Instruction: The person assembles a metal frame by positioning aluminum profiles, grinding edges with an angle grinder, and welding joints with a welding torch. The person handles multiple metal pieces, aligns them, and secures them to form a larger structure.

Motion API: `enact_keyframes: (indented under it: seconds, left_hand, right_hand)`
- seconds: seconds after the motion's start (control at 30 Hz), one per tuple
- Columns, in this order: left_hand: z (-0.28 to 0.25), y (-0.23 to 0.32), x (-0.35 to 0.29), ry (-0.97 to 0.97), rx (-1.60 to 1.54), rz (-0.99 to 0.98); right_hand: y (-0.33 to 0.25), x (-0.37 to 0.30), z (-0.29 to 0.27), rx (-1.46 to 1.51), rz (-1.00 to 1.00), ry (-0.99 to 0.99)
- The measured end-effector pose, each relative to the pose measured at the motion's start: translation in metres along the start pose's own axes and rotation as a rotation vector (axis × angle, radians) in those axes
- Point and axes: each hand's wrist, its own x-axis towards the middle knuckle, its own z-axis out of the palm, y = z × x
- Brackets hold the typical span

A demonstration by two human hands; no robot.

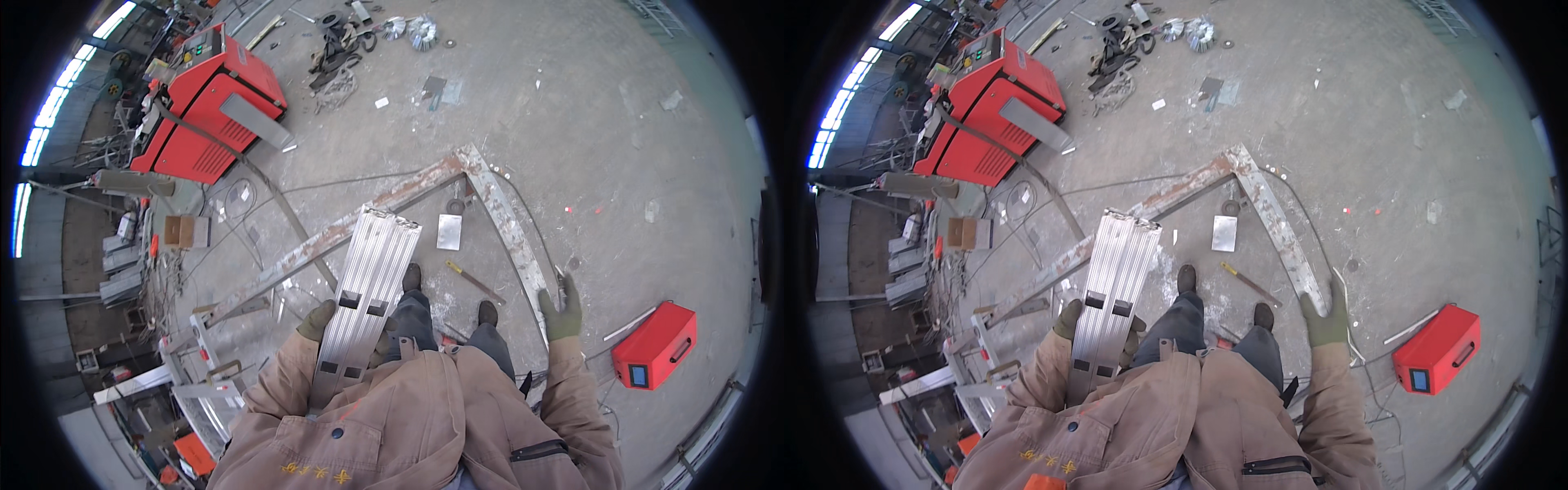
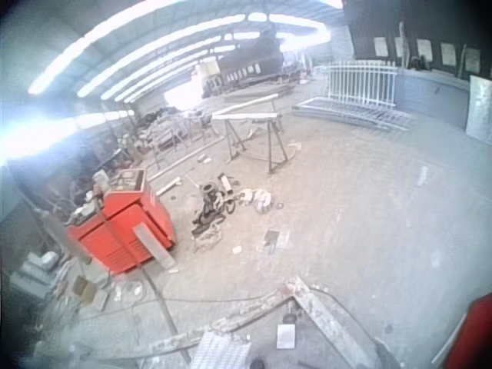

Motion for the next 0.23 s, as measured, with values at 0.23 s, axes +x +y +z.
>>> enact_keyframes:
  seconds: [0.23]
  left_hand:
    - [-0.053, 0.109, -0.035, -0.322, -0.089, -0.149]
  right_hand:
    - [-0.381, -0.057, 0.145, 0.858, 0.082, -0.857]
